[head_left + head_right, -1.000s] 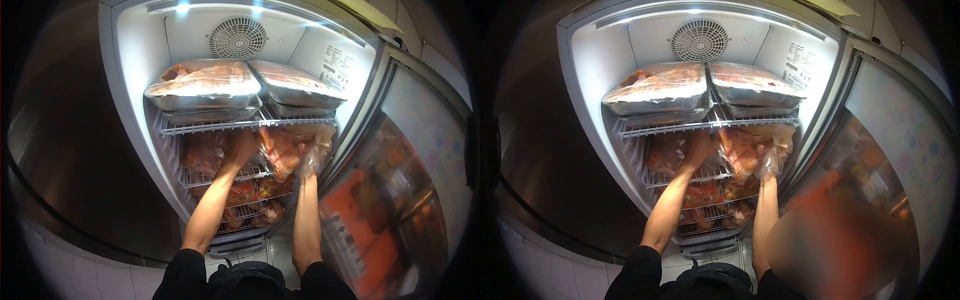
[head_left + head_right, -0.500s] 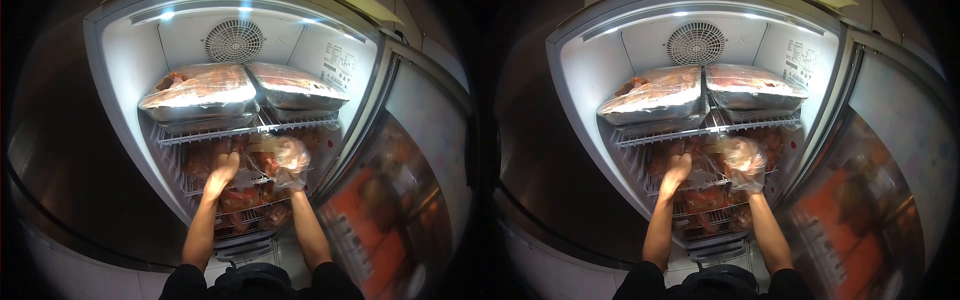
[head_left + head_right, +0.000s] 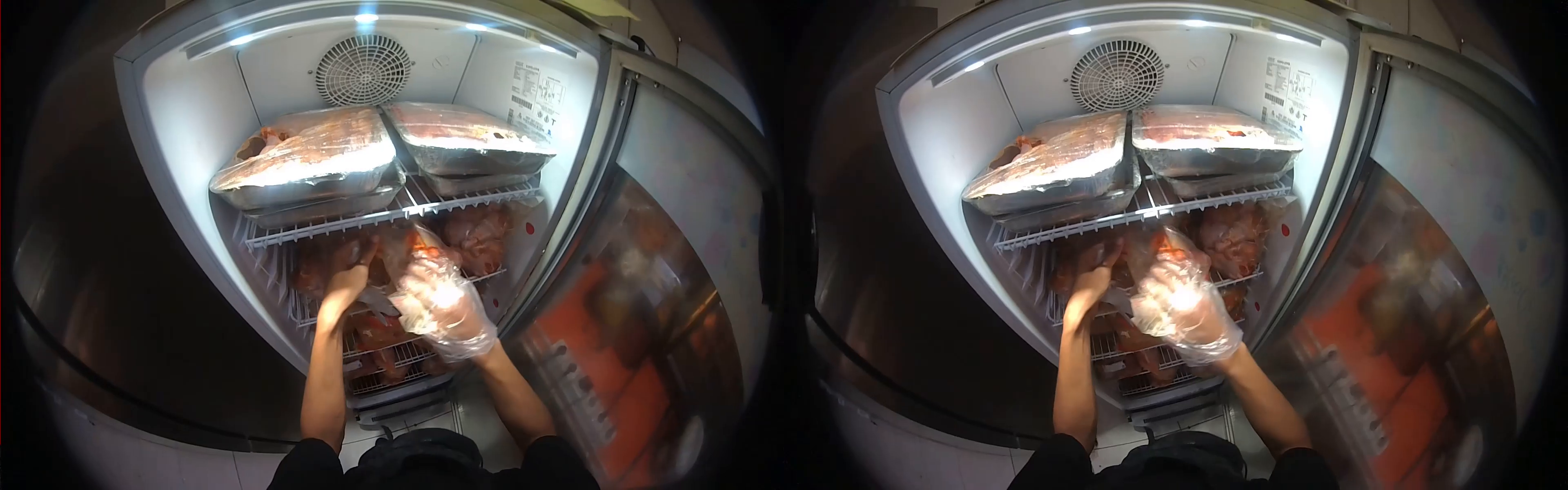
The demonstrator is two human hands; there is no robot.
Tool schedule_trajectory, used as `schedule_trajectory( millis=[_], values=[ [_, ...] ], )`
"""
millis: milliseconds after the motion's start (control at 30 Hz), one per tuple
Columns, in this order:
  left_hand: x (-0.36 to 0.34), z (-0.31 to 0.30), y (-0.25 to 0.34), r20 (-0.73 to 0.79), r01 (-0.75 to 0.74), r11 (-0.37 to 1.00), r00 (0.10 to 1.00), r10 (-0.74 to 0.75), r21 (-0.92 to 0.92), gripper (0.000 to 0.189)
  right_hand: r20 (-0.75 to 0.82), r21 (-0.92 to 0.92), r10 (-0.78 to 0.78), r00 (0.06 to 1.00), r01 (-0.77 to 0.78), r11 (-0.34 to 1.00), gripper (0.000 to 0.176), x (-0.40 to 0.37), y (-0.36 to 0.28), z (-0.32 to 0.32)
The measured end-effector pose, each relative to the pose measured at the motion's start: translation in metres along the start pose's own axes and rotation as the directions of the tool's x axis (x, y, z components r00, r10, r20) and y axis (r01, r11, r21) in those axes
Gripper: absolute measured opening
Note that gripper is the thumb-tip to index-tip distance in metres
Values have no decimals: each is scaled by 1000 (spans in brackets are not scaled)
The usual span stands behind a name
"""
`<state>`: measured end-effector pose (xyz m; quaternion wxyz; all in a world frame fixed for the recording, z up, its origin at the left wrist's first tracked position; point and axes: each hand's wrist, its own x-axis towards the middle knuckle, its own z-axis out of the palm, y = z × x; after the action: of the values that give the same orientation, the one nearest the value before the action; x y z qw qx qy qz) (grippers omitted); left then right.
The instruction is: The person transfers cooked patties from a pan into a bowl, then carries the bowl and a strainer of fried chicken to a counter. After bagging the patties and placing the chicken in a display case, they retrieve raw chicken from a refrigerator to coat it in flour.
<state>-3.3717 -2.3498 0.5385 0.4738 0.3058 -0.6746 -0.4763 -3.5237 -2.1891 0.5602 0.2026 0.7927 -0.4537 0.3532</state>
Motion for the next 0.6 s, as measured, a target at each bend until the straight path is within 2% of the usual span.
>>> schedule_trajectory(
  millis=[33,133,167,200,233,300,333,367,433,467,500,533,600],
  values=[
    [-4,-7,1,34,113,988,993,-110,-107,39,-30,39,78,996,-77,996,41,-3,-7,11],
    [-25,-16,38,-7,130,990,992,-130,48,32,-24,123,67,997,-63,990,43,-8,-16,24],
    [-29,-21,45,-4,119,989,993,-119,86,30,-134,139,-65,989,84,987,41,-7,-8,24],
    [-30,-26,47,23,86,991,996,-89,98,30,-96,486,249,964,-173,857,36,-10,-11,21],
    [-31,-30,48,49,52,993,997,-58,107,29,-48,784,538,841,-302,543,31,-9,-17,16],
    [-21,-28,25,107,-57,998,992,59,-26,29,-164,609,506,847,-316,727,34,-21,24,10],
    [-17,-26,18,135,-113,989,983,125,-93,30,-264,458,484,834,-333,824,37,-31,49,23],
    [-15,-22,20,169,-145,983,972,162,-109,34,-244,478,649,720,-493,727,40,-32,67,34],
    [-10,0,20,121,-142,966,978,171,-214,31,-116,575,921,372,-731,368,44,10,56,4],
    [-7,9,21,100,-140,953,980,172,-268,29,-100,717,935,340,-627,305,45,3,72,7],
    [-2,13,27,138,-78,996,987,83,-41,38,-85,833,948,308,-499,237,46,12,71,0],
    [7,18,32,166,-105,988,982,86,112,42,-164,817,932,323,-485,312,41,16,61,-13],
    [29,28,40,215,-164,900,973,81,403,52,-290,744,863,414,-469,475,39,5,82,-19]
  ],
)
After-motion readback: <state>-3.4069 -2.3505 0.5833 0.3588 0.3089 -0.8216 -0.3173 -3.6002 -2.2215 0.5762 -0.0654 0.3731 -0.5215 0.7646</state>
